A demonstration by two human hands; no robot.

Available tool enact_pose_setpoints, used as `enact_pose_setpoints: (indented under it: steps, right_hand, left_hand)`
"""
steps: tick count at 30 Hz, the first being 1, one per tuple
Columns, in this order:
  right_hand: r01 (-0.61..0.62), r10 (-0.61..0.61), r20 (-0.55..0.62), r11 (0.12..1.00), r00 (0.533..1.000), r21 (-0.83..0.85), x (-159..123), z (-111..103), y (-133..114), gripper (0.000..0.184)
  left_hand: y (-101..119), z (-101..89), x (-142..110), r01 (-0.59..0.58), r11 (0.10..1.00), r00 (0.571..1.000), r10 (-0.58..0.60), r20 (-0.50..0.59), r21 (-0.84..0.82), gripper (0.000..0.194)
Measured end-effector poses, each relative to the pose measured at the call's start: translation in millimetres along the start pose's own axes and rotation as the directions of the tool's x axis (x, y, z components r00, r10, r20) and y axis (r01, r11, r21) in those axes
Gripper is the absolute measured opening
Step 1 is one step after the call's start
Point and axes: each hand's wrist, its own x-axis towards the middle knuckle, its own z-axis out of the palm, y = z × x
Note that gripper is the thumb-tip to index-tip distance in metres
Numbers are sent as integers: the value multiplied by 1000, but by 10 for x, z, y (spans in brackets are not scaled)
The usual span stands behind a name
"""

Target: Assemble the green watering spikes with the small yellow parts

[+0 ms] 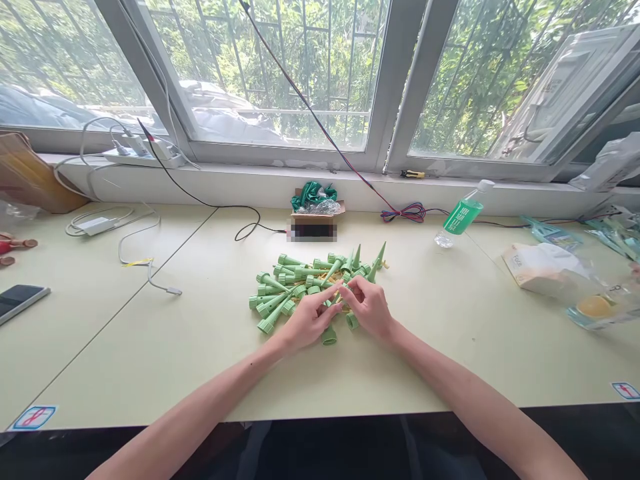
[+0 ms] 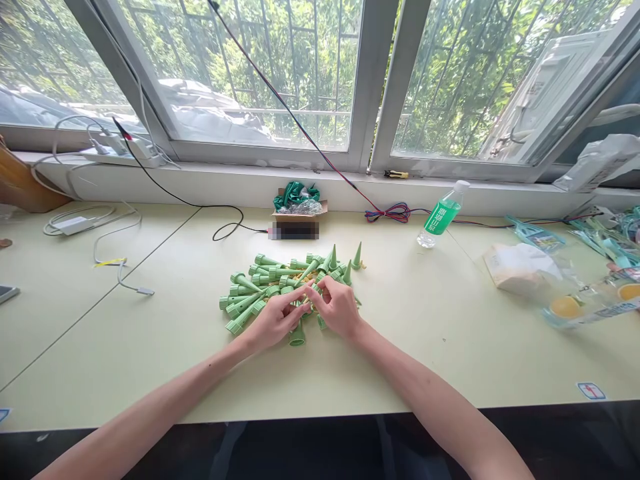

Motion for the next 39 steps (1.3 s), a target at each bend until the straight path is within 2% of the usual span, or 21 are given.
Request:
enact_pose_setpoints:
  steps: [13,20,29,39]
  right_hand:
    - [-27,26,18,999,999,41,2,-1,-21,38]
    - [-40,39,50,999,998,37,-4,-8,5,40]
    - [-59,56,55,997,997,54,-9,2,39,41]
    - [-29,27,36,999,999,37,-4,-7,-5,40]
  left_hand:
    - [16,-7,4,-26,999,999,26,-21,36,52]
    - [-7,-19,4,35,993,999,-35,8,-110,59]
    - [25,-28,23,133,933,991,-121,59,-333,62]
    - [46,-45,24,134,911,991,-115,73,-391,60]
